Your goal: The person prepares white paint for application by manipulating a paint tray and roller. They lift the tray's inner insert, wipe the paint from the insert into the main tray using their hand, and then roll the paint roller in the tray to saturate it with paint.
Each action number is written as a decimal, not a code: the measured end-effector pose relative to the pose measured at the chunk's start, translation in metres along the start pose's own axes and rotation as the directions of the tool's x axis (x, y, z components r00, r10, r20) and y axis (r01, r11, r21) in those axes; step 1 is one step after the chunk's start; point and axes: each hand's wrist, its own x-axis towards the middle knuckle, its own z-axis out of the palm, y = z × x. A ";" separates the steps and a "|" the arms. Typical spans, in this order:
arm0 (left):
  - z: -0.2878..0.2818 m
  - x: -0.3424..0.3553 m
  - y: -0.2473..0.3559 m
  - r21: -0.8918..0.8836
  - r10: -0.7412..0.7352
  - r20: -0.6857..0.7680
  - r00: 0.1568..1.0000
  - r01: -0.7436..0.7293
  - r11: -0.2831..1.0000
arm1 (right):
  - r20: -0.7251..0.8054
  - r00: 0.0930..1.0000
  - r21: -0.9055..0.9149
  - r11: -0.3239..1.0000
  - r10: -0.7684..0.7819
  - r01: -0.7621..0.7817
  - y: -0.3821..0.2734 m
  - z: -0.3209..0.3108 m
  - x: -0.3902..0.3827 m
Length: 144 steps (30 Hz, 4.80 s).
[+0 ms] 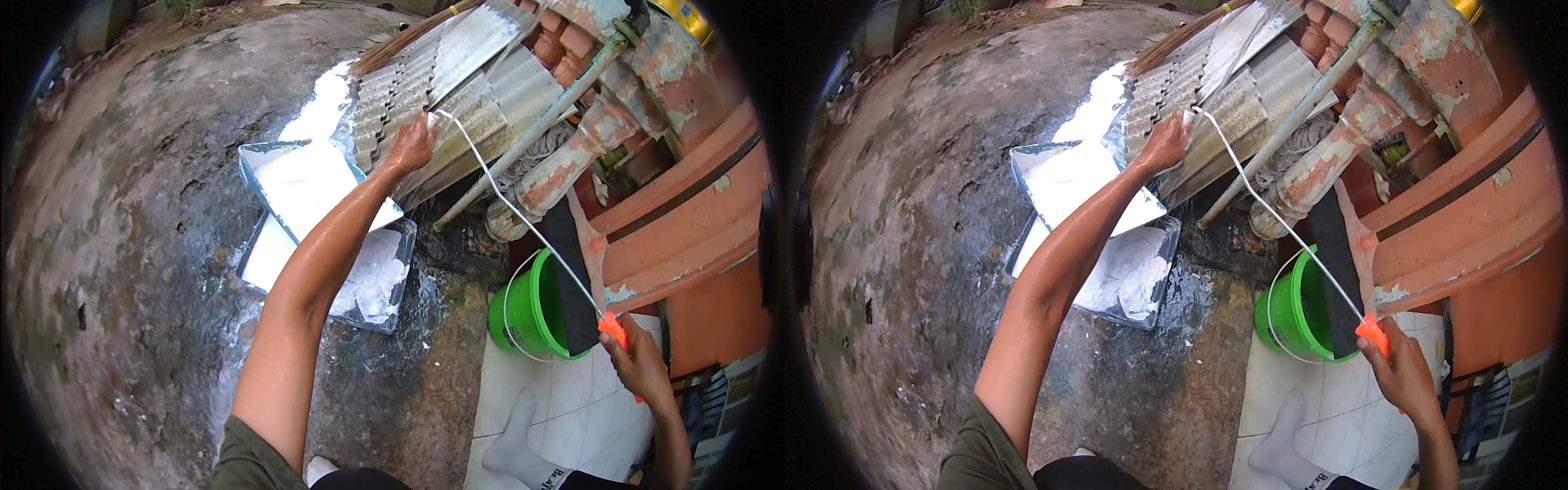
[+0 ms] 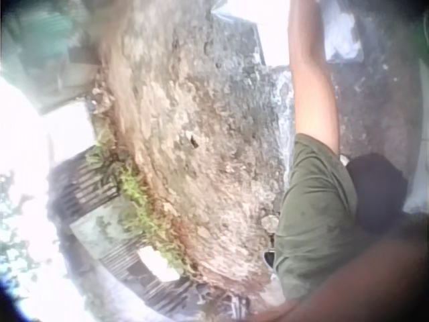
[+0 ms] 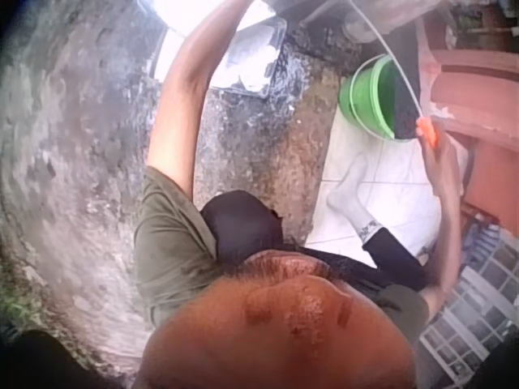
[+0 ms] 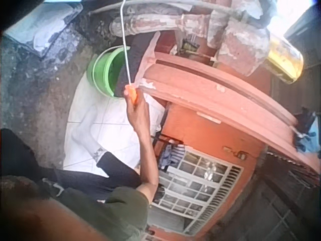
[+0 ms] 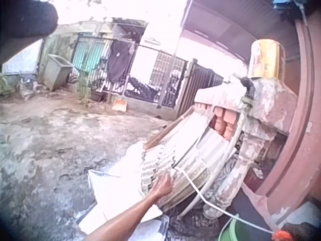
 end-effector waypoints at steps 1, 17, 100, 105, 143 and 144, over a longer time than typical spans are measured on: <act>-0.001 -0.002 0.000 0.048 0.028 0.027 0.999 -0.030 0.998 | 0.053 0.998 0.064 0.998 0.020 -0.023 0.002 -0.003 -0.003; -0.037 -0.039 0.050 -0.715 0.034 0.412 0.911 0.300 0.632 | 0.076 0.996 0.115 0.991 0.054 -0.062 0.065 -0.020 -0.035; -0.436 -0.232 0.013 -0.484 -0.584 -0.338 0.738 0.396 0.780 | -0.189 0.546 -0.301 0.577 -0.816 0.759 -0.122 0.038 0.168; -0.435 -0.241 0.012 -0.538 -0.634 -0.363 0.683 0.402 0.741 | -0.183 0.528 -0.314 0.558 -0.829 0.768 -0.115 0.037 0.175; -0.398 -0.282 0.014 -0.612 -0.726 -0.345 0.595 0.444 0.655 | 0.052 0.489 -0.208 0.469 -0.871 0.858 -0.150 -0.001 0.112; -0.399 -0.282 0.013 -0.621 -0.727 -0.341 0.596 0.438 0.650 | 0.072 0.480 -0.206 0.458 -0.874 0.865 -0.152 -0.005 0.108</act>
